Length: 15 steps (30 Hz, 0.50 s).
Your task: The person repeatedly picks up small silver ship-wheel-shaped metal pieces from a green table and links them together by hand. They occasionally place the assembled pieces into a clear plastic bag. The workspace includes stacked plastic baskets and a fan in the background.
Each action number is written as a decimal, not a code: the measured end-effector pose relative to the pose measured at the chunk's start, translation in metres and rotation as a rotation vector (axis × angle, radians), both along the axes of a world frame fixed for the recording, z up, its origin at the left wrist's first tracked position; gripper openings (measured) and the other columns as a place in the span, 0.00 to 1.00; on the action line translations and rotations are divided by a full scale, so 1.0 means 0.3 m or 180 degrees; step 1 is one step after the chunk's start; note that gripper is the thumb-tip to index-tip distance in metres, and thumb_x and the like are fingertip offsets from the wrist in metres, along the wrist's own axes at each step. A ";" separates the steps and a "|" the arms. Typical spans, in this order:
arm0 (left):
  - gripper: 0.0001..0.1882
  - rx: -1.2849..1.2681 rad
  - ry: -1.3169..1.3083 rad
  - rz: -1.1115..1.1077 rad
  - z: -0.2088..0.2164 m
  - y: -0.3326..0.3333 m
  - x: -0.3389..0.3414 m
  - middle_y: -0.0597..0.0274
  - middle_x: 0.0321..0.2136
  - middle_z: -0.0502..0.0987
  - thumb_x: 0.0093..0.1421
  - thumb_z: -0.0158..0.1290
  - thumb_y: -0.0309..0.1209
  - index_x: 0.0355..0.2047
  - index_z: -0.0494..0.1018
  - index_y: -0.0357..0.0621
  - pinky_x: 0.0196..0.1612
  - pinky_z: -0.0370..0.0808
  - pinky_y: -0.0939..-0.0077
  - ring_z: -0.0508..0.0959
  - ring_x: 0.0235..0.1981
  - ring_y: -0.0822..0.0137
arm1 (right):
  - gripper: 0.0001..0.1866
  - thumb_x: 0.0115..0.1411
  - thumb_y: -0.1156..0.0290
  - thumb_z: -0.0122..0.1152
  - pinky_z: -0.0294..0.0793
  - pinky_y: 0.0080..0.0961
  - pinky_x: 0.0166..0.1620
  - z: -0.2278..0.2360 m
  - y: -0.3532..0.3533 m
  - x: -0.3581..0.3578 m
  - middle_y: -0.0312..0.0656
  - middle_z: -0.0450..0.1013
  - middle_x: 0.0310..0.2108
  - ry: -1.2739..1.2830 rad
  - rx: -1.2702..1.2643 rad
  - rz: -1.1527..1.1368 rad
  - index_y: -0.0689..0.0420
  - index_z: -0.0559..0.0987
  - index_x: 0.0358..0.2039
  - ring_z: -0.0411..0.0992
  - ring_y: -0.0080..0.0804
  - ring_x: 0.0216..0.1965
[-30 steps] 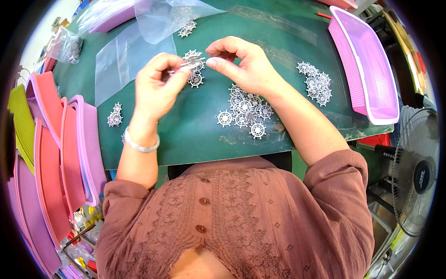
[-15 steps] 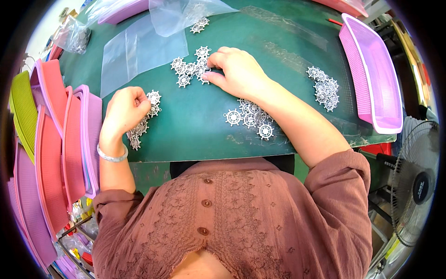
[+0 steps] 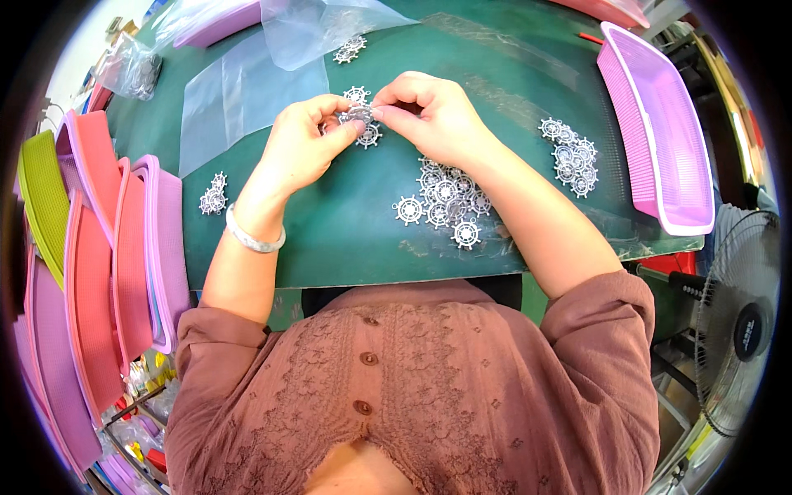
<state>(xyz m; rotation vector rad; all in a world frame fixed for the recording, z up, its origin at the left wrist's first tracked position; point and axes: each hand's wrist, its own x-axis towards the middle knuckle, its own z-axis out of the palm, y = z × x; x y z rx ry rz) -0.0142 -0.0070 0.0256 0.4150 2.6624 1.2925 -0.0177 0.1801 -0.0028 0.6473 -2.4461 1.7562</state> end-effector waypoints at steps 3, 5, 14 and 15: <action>0.08 0.0801 0.0019 0.0097 -0.024 0.018 -0.005 0.69 0.17 0.69 0.50 0.56 0.28 0.30 0.74 0.38 0.23 0.64 0.83 0.65 0.19 0.79 | 0.03 0.50 0.78 0.59 0.66 0.18 0.31 0.025 0.021 0.008 0.36 0.70 0.26 0.0504 -0.0018 -0.0028 0.61 0.77 0.28 0.68 0.21 0.27; 0.07 0.1217 0.0296 0.0136 -0.055 0.021 -0.002 0.67 0.18 0.70 0.49 0.56 0.26 0.29 0.75 0.39 0.24 0.65 0.83 0.67 0.19 0.77 | 0.04 0.50 0.80 0.59 0.67 0.18 0.33 0.034 0.023 0.013 0.37 0.71 0.28 0.0711 -0.0087 -0.0007 0.62 0.76 0.28 0.68 0.23 0.29; 0.05 0.1240 0.1360 0.0006 -0.059 0.018 0.028 0.69 0.20 0.69 0.49 0.56 0.20 0.28 0.74 0.38 0.24 0.61 0.87 0.65 0.21 0.80 | 0.05 0.48 0.81 0.60 0.69 0.19 0.32 0.055 0.013 0.031 0.40 0.72 0.28 0.1464 0.0247 -0.0081 0.61 0.76 0.28 0.71 0.28 0.29; 0.05 0.1226 0.1431 -0.0004 -0.059 0.016 0.029 0.68 0.20 0.69 0.49 0.56 0.20 0.28 0.74 0.38 0.23 0.62 0.86 0.65 0.20 0.79 | 0.06 0.48 0.81 0.60 0.69 0.19 0.32 0.054 0.013 0.032 0.40 0.72 0.28 0.1443 0.0228 -0.0056 0.61 0.76 0.29 0.71 0.27 0.29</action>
